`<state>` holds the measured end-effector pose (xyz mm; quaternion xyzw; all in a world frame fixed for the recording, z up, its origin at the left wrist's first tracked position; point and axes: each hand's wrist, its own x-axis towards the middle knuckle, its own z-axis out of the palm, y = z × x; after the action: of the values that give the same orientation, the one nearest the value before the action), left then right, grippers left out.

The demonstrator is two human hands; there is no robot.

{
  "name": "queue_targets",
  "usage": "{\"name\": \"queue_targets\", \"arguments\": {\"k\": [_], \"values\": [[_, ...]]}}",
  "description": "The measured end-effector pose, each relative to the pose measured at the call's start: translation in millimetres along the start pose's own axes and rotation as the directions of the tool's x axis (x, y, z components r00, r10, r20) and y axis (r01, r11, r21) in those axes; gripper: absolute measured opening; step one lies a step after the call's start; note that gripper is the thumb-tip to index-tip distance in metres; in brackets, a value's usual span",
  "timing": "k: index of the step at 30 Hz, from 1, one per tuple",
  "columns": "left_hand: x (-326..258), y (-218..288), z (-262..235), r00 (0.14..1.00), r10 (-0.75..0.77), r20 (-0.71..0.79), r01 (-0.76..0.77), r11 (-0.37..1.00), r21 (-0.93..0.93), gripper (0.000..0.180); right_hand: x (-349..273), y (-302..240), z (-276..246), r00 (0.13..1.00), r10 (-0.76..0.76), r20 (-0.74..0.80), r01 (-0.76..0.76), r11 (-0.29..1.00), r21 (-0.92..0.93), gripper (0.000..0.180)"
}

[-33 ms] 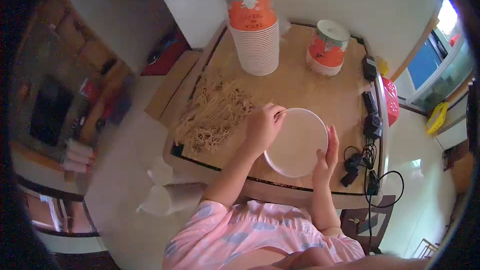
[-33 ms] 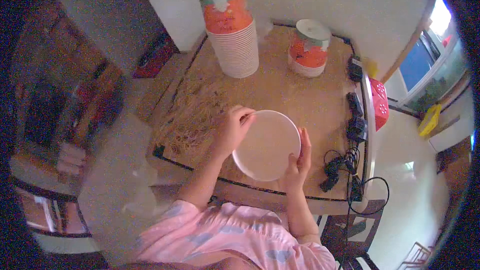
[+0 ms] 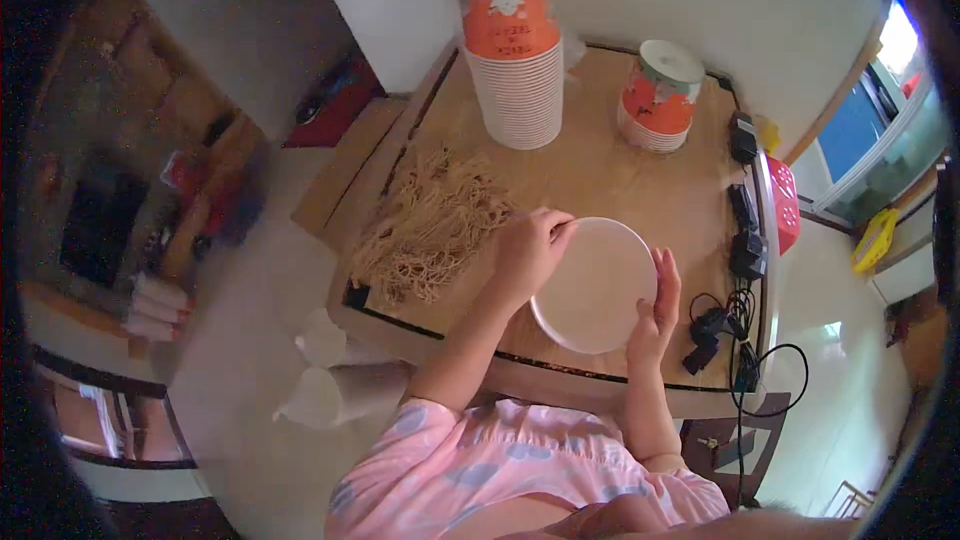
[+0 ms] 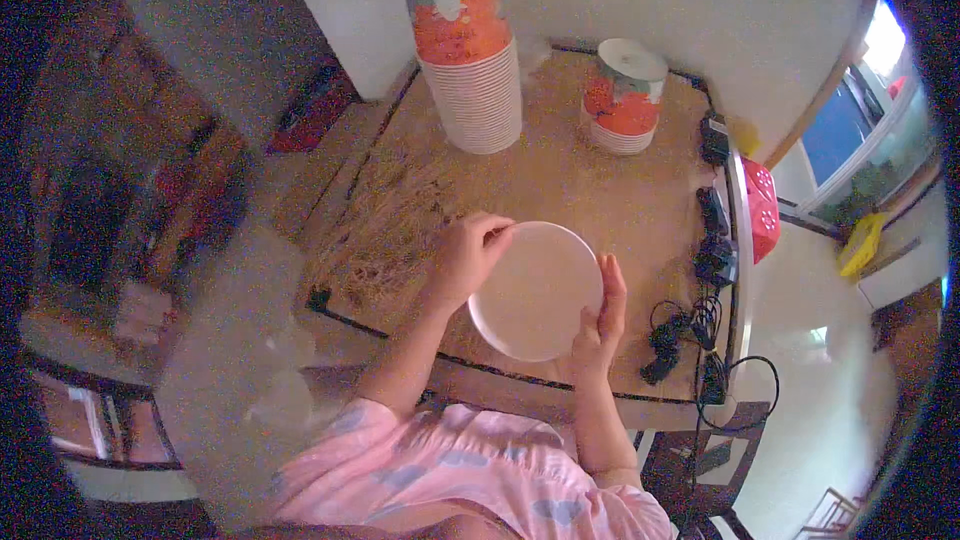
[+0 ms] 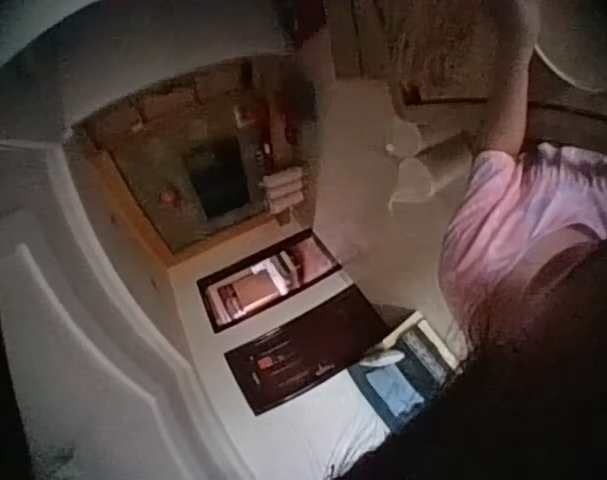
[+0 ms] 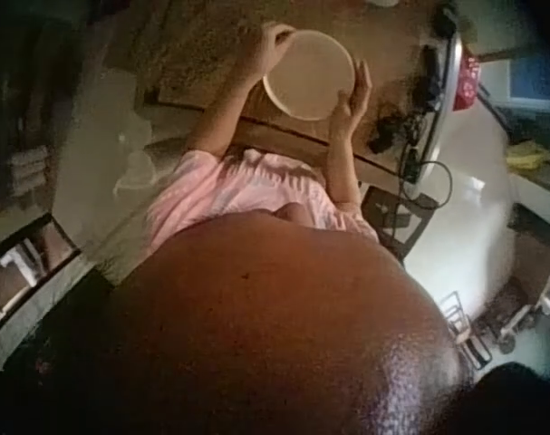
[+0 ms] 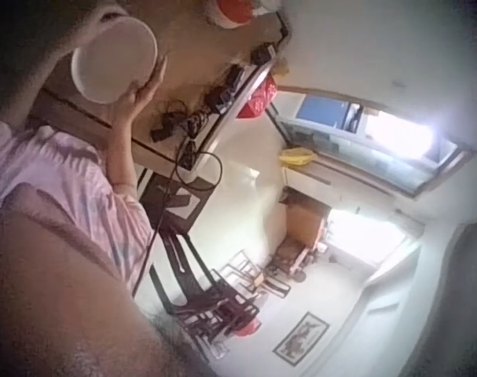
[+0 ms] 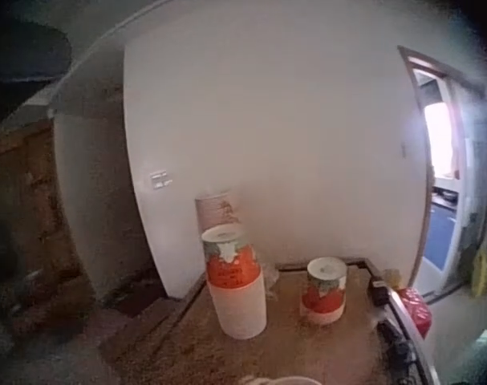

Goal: Assembling paper gift buckets by manually attaching string handles through pre-cut holes.

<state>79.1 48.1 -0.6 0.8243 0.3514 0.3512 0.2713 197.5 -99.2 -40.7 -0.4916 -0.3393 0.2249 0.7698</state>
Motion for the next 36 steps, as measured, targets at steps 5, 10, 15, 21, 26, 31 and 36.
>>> {"name": "queue_targets", "arguments": {"k": [5, 10, 15, 21, 26, 31, 36], "values": [[-26, -61, 11, 0.99, -0.104, -0.094, 0.07, 0.946, -0.317, 0.015, 15, 10, 3, 0.999, -0.023, -0.032, 0.02, 0.994, -0.104, 0.071], [-60, -159, 0, 0.956, -0.144, -0.256, 0.156, 0.987, 0.025, 0.013, 25, 14, 6, 0.999, -0.015, -0.043, 0.013, 0.999, -0.041, 0.064], [-59, -165, -19, 0.925, -0.112, -0.363, 0.284, 0.84, 0.463, 0.017, 14, 9, 2, 0.953, -0.242, -0.184, 0.179, 0.936, -0.302, 0.045], [-71, -156, -30, 0.933, -0.206, -0.296, 0.311, 0.874, 0.374, 0.011, -11, -3, -2, 0.898, -0.403, -0.18, 0.323, 0.878, -0.354, 0.032], [-96, -136, -32, 0.955, -0.042, -0.294, 0.127, 0.952, 0.277, 0.007, -48, -8, 0, 0.933, -0.358, -0.039, 0.332, 0.897, -0.292, 0.019], [-130, -105, -20, 0.948, 0.054, -0.315, 0.043, 0.955, 0.294, 0.007, -76, 12, 23, 0.9, 0.13, 0.417, 0.078, 0.891, -0.447, 0.015], [-153, -67, -13, 0.94, -0.333, -0.068, 0.322, 0.937, -0.133, 0.01, -95, 73, 31, 0.765, 0.381, 0.519, -0.197, 0.906, -0.374, 0.023]]}}
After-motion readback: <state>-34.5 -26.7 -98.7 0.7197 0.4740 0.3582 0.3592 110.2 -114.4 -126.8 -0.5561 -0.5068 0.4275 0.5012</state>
